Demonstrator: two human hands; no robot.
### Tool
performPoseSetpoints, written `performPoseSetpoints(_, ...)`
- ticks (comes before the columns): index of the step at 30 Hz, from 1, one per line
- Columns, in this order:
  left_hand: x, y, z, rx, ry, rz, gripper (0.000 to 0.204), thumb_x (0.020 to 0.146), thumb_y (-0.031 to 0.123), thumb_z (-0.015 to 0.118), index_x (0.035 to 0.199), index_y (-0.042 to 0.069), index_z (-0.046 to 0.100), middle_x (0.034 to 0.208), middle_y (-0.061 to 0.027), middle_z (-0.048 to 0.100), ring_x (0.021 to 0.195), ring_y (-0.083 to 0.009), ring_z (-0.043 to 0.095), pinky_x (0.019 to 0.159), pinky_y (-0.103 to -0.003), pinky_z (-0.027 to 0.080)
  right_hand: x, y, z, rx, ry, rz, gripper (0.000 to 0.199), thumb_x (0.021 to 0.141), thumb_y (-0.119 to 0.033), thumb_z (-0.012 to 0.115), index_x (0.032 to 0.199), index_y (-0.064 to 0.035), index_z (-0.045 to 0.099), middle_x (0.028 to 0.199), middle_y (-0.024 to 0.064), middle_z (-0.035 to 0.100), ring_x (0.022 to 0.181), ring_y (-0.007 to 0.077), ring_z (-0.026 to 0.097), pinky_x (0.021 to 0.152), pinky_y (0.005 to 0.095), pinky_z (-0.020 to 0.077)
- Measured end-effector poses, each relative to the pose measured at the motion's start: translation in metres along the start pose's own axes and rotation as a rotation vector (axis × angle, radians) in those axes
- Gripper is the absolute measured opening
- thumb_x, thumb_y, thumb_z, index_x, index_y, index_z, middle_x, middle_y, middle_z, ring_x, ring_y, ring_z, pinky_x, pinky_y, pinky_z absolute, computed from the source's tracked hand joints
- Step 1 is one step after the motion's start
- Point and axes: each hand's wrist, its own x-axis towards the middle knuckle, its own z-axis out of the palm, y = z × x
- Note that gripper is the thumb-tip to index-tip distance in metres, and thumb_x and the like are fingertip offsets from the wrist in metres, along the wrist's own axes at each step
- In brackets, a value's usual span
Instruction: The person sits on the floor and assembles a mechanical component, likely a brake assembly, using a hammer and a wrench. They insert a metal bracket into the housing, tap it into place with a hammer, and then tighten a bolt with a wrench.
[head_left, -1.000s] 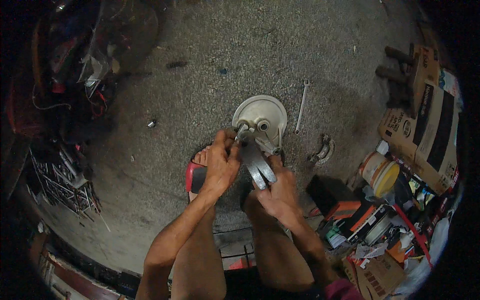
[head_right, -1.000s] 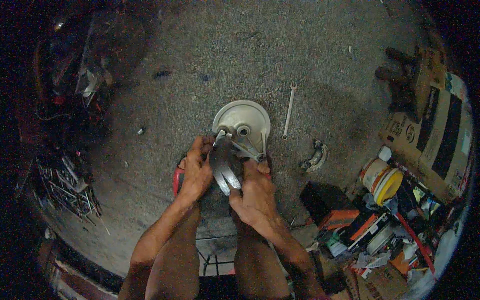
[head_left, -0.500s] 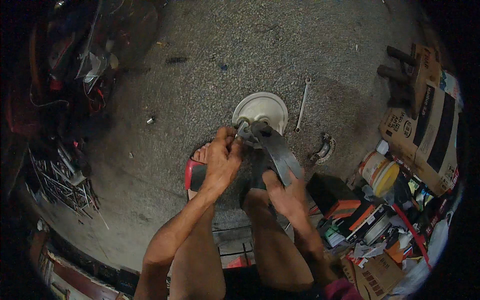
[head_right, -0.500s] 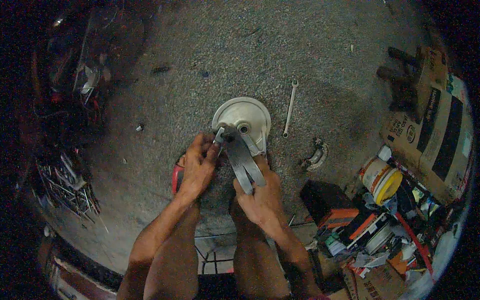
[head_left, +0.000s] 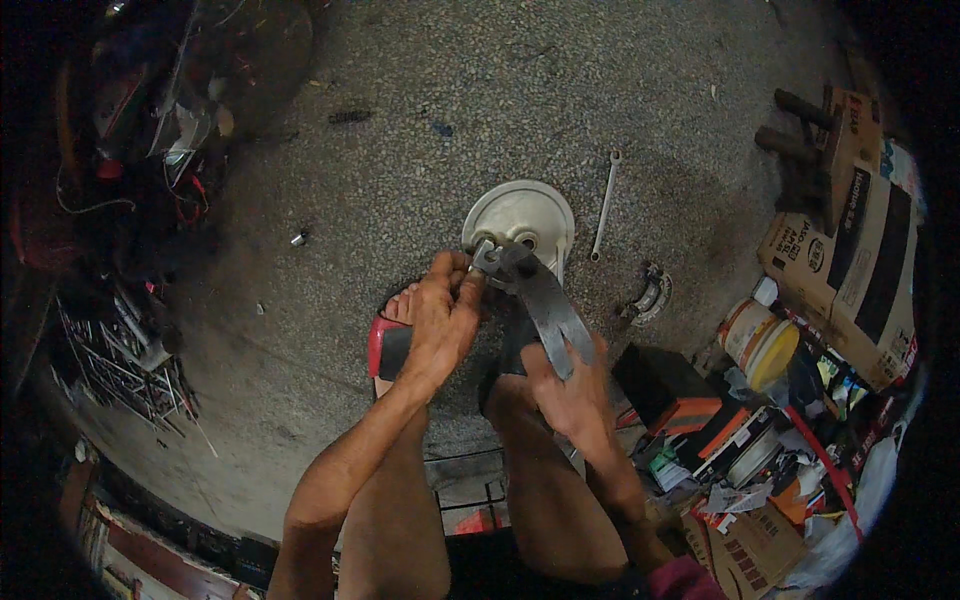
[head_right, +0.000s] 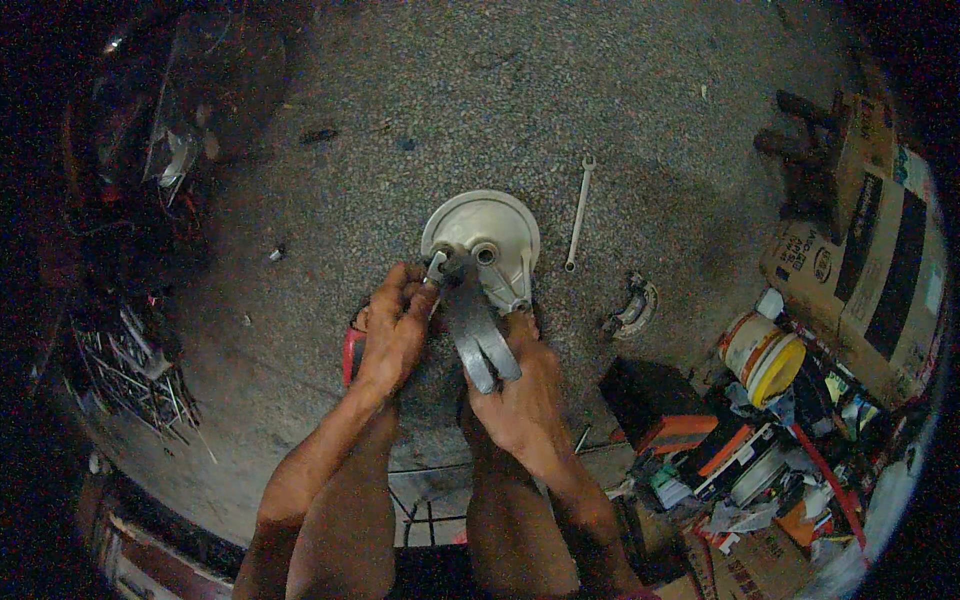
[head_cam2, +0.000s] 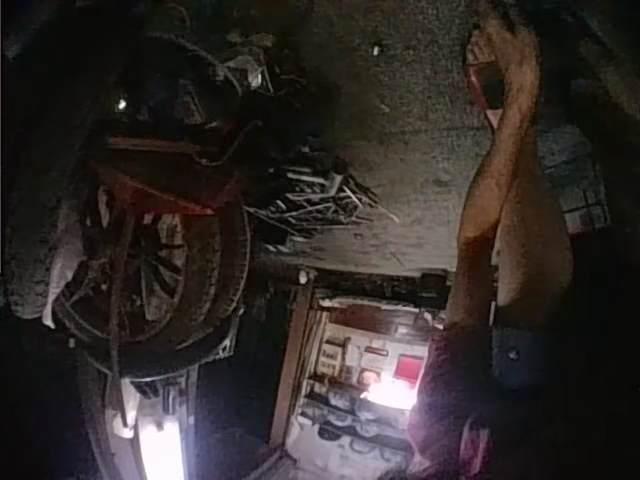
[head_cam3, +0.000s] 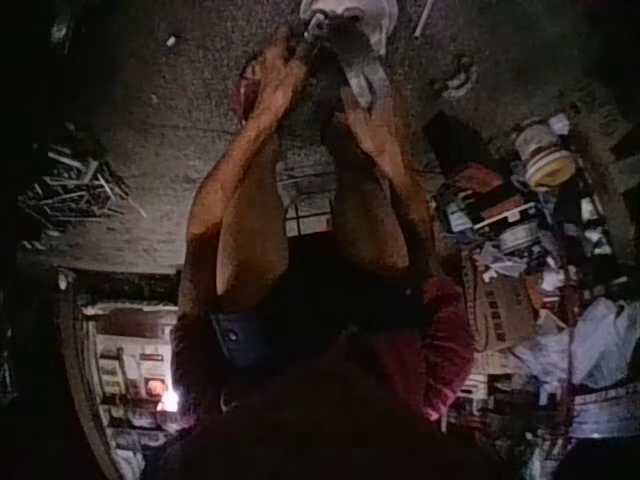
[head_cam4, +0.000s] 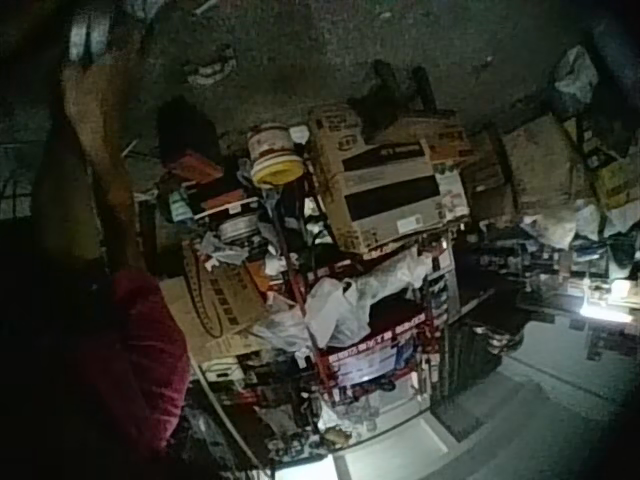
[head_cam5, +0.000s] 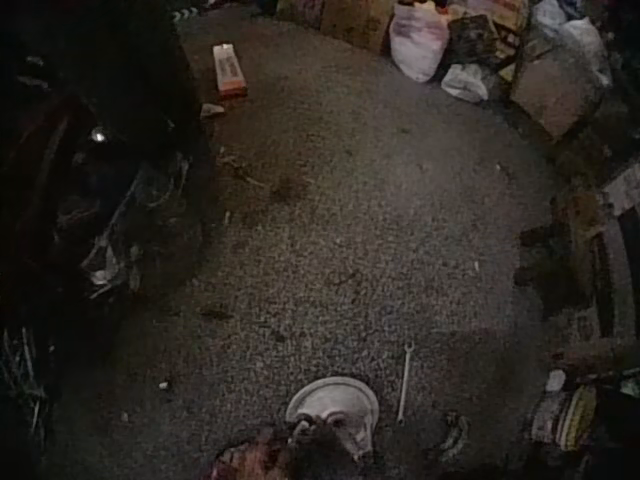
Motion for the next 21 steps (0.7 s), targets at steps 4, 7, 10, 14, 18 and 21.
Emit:
performPoseSetpoints(4, 0.0, -0.005, 0.001, 0.152, 0.059, 0.135, 0.019, 0.091, 0.006, 0.053, 0.109, 0.0, 0.056, 0.092, -0.0106, 0.066, 0.087, -0.0208, 0.061, 0.08, -0.033, 0.049, 0.001, -0.003, 0.006, -0.087, 0.034, -0.083, 0.037, 0.077, -0.015, 0.066, 0.109, 0.0015, 0.057, 0.082, 0.0246, 0.063, 0.076, 0.0446, 0.062, 0.069, 0.0478, 0.0496)
performPoseSetpoints(7, -0.002, 0.015, 0.006, 0.045, 0.028, 0.111, 0.021, 0.091, 0.005, 0.051, 0.112, 0.0, 0.056, 0.098, -0.0125, 0.066, 0.091, -0.0213, 0.061, 0.083, -0.034, 0.048, 0.011, 0.014, 0.016, -0.175, 0.024, -0.076, 0.048, 0.077, -0.011, 0.068, 0.119, 0.0032, 0.051, 0.088, 0.0269, 0.065, 0.084, 0.0458, 0.064, 0.072, 0.0478, 0.0518)
performPoseSetpoints(10, -0.001, 0.005, 0.002, 0.035, 0.017, 0.12, 0.023, 0.093, 0.008, 0.051, 0.114, 0.0, 0.057, 0.103, -0.0142, 0.067, 0.096, -0.0217, 0.062, 0.085, -0.035, 0.048, 0.006, 0.008, 0.013, -0.057, -0.035, -0.008, 0.045, 0.078, -0.01, 0.066, 0.118, 0.0033, 0.051, 0.088, 0.0273, 0.065, 0.083, 0.0461, 0.064, 0.072, 0.0473, 0.0518)
performPoseSetpoints(14, 0.004, -0.009, 0.002, 0.137, 0.038, 0.133, 0.024, 0.094, 0.013, 0.054, 0.114, 0.0, 0.057, 0.102, -0.0136, 0.068, 0.094, -0.0231, 0.063, 0.085, -0.035, 0.049, -0.003, 0.003, 0.003, 0.066, 0.0, -0.138, 0.037, 0.079, -0.009, 0.063, 0.112, 0.0027, 0.052, 0.084, 0.0254, 0.064, 0.081, 0.0446, 0.065, 0.069, 0.0455, 0.0511)
performPoseSetpoints(18, 0.003, 0.013, 0.004, 0.083, 0.054, 0.048, 0.022, 0.093, 0.011, 0.057, 0.111, 0.0, 0.056, 0.098, -0.0135, 0.067, 0.088, -0.0214, 0.064, 0.081, -0.034, 0.05, 0.011, 0.023, 0.013, -0.088, 0.006, -0.024, 0.031, 0.078, -0.009, 0.059, 0.106, 0.0028, 0.054, 0.081, 0.0228, 0.062, 0.072, 0.0376, 0.064, 0.064, 0.0427, 0.0494)
performPoseSetpoints(21, 0.006, 0.002, 0.007, -0.059, 0.084, -0.044, 0.025, 0.093, 0.013, 0.061, 0.111, -0.001, 0.052, 0.096, -0.0158, 0.066, 0.086, -0.0196, 0.064, 0.076, -0.034, 0.052, 0.005, 0.018, 0.012, -0.04, 0.098, -0.034, 0.025, 0.078, -0.01, 0.057, 0.098, 0.0027, 0.056, 0.076, 0.02, 0.058, 0.061, 0.0314, 0.056, 0.061, 0.0422, 0.0468)
